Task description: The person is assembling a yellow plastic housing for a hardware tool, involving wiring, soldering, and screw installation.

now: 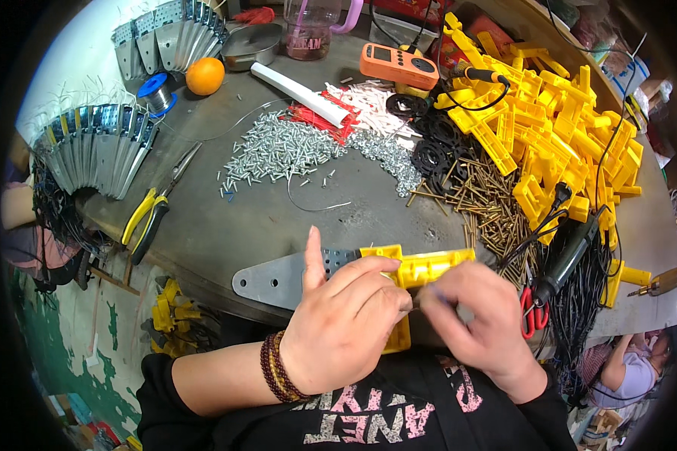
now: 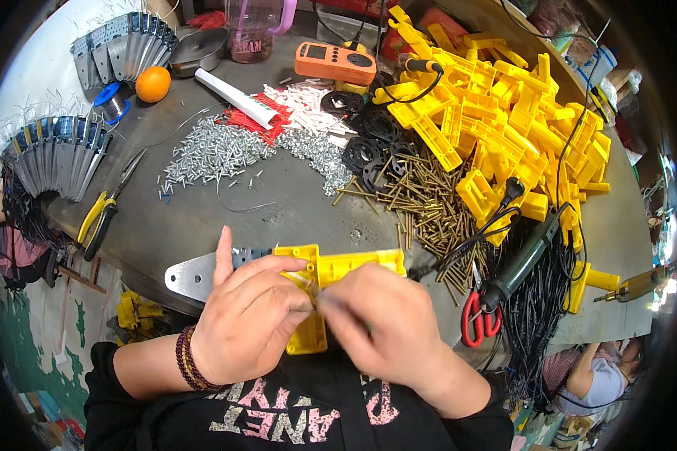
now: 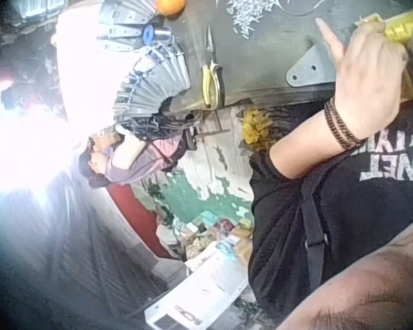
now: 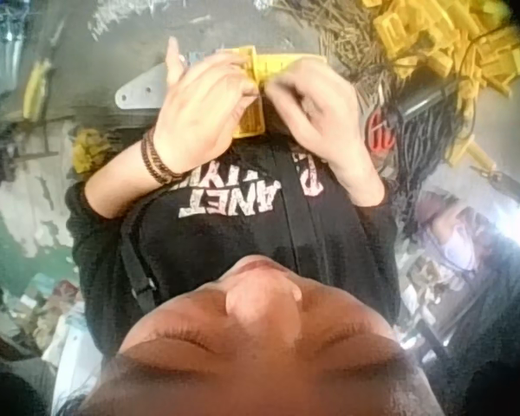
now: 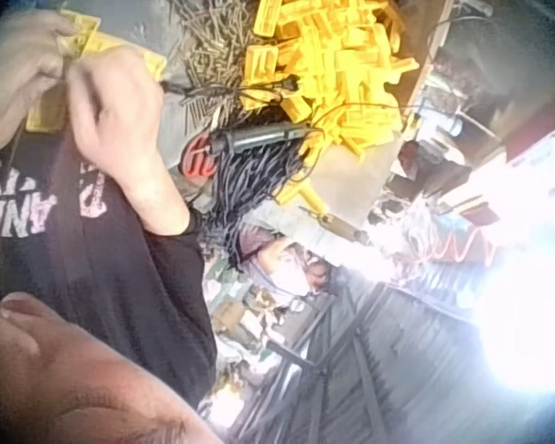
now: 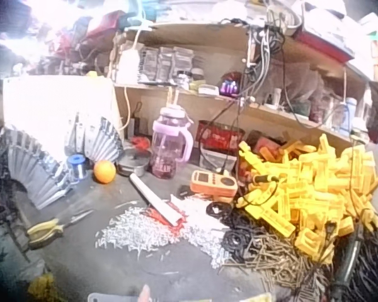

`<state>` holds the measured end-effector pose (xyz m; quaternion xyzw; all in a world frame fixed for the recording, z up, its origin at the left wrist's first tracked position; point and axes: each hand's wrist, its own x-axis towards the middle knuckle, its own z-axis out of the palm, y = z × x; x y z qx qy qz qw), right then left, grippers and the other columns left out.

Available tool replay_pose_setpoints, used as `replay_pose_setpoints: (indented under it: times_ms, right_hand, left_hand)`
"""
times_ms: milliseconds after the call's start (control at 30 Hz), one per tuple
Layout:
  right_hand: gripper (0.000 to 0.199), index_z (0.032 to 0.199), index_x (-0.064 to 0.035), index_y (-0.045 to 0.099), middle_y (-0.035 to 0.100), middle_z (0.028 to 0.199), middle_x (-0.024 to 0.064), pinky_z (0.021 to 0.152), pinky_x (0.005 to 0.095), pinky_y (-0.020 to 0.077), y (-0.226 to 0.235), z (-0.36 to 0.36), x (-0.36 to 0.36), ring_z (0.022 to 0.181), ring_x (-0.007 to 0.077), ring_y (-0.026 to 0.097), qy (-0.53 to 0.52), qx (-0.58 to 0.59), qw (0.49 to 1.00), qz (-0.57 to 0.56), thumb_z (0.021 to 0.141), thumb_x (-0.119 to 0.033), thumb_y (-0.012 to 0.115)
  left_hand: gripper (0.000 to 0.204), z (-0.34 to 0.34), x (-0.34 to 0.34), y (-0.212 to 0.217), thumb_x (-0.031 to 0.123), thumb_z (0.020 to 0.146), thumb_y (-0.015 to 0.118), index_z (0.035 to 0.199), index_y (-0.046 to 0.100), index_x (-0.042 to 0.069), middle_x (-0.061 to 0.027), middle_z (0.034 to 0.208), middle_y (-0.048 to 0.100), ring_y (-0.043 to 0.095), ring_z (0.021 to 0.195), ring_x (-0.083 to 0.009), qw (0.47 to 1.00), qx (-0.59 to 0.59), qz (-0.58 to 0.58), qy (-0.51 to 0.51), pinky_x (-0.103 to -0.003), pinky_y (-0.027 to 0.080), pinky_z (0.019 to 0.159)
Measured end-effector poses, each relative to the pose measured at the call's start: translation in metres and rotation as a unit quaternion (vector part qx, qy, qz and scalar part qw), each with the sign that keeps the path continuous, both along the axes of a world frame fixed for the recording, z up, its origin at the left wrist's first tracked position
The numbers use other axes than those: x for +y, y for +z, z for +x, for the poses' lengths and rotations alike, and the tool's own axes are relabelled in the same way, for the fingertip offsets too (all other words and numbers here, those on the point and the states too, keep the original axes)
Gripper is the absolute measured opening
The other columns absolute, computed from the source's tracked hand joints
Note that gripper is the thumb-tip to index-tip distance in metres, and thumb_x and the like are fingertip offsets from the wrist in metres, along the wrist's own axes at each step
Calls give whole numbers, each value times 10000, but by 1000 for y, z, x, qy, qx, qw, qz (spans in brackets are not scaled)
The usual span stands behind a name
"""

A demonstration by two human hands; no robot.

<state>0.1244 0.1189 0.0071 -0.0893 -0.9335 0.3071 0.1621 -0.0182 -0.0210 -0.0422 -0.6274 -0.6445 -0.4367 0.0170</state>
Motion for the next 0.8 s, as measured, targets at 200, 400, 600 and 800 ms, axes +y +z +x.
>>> replay_pose_setpoints:
  times_ms: [200, 400, 600, 800]
  right_hand:
    - [114, 827, -58, 679, 620, 712, 86, 583, 349, 510, 1, -1, 0, 639, 260, 631, -44, -13, 998, -31, 723, -46, 725]
    - [105, 803, -35, 662, 604, 695, 87, 552, 340, 481, -7, 1, 0, 600, 242, 605, -49, -39, 996, -58, 731, -59, 734]
    - [112, 817, -32, 666, 614, 750, 85, 574, 326, 483, -14, 6, 3, 642, 231, 607, 8, 11, 995, -99, 733, -24, 740]
    - [146, 864, -27, 709, 633, 764, 85, 580, 315, 488, -17, 11, 5, 661, 224, 621, 17, 9, 990, -139, 723, -26, 746]
  left_hand:
    - [113, -1, -1, 3, 57, 772, 659, 872, 620, 95, -27, 880, 614, 595, 1078, -245, 999, -10, -34, -17, -711, 89, 1091]
    - [185, 0, -1, 1, 45, 723, 721, 872, 632, 108, -14, 883, 617, 586, 1096, -253, 998, -26, -49, -43, -657, 99, 1128]
    - [186, -2, -1, 5, 52, 727, 732, 875, 629, 99, -30, 888, 614, 590, 1055, -262, 998, -33, -43, -29, -619, 203, 1122]
    - [196, -11, 2, -4, 36, 733, 736, 896, 628, 48, -94, 867, 605, 624, 891, -279, 990, -71, 24, -118, -456, 504, 916]
